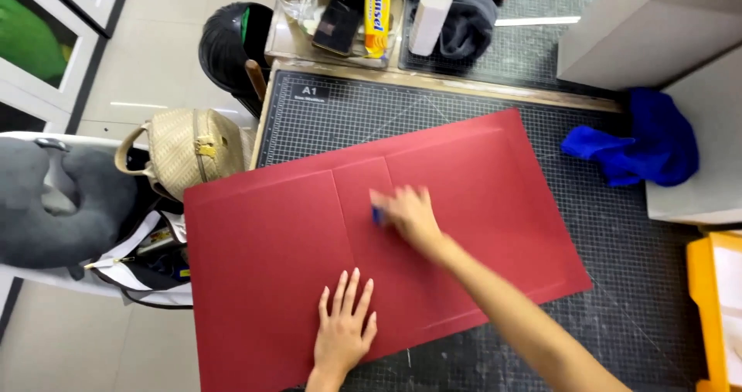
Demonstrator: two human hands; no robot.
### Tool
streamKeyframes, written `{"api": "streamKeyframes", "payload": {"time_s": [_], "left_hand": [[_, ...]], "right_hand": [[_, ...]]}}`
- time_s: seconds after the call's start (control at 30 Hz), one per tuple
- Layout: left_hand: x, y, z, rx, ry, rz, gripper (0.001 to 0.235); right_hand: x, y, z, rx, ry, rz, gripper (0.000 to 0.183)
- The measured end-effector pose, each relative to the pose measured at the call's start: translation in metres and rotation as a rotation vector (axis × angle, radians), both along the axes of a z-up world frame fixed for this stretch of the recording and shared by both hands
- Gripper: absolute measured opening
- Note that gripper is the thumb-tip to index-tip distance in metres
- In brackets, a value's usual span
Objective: Smoothing a large red cardstock cover using a blue hand tool on a cutting mat to ensure it is flat.
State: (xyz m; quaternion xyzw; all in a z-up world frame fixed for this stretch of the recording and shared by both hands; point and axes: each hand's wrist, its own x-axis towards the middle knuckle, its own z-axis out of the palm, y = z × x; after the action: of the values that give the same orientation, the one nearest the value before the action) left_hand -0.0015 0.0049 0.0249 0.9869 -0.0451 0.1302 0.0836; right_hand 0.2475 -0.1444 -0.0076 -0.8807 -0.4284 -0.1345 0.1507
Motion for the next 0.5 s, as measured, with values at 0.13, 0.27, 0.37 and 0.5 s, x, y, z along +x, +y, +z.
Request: {"api": "streamKeyframes", "payload": {"time_s": [0.13,0.27,0.37,0.5], "left_hand": [[0.002,0.002,-0.001,-0.032,0.005,-0.003,0.064],[-0.004,0.005,-0.002,-0.186,-0.012,0.004,0.067],[-0.008,0.011,-0.001,-0.423,-0.080,0.024,0.067],[-0.010,0.012,-0.002,-0.576,-0.101,-0.023,0.066]], "right_hand": [[0.085,0.068,-0.002,0.154,0.119,-0.088,0.049],[0.029,0.064,0.013,0.106,0.108,0.036,0.042],[-0.074,0.021,0.011,0.002,0.113,0.278,0.045],[-0.182,-0.044,0.017,-0.039,0.286,0.553,0.024]]}}
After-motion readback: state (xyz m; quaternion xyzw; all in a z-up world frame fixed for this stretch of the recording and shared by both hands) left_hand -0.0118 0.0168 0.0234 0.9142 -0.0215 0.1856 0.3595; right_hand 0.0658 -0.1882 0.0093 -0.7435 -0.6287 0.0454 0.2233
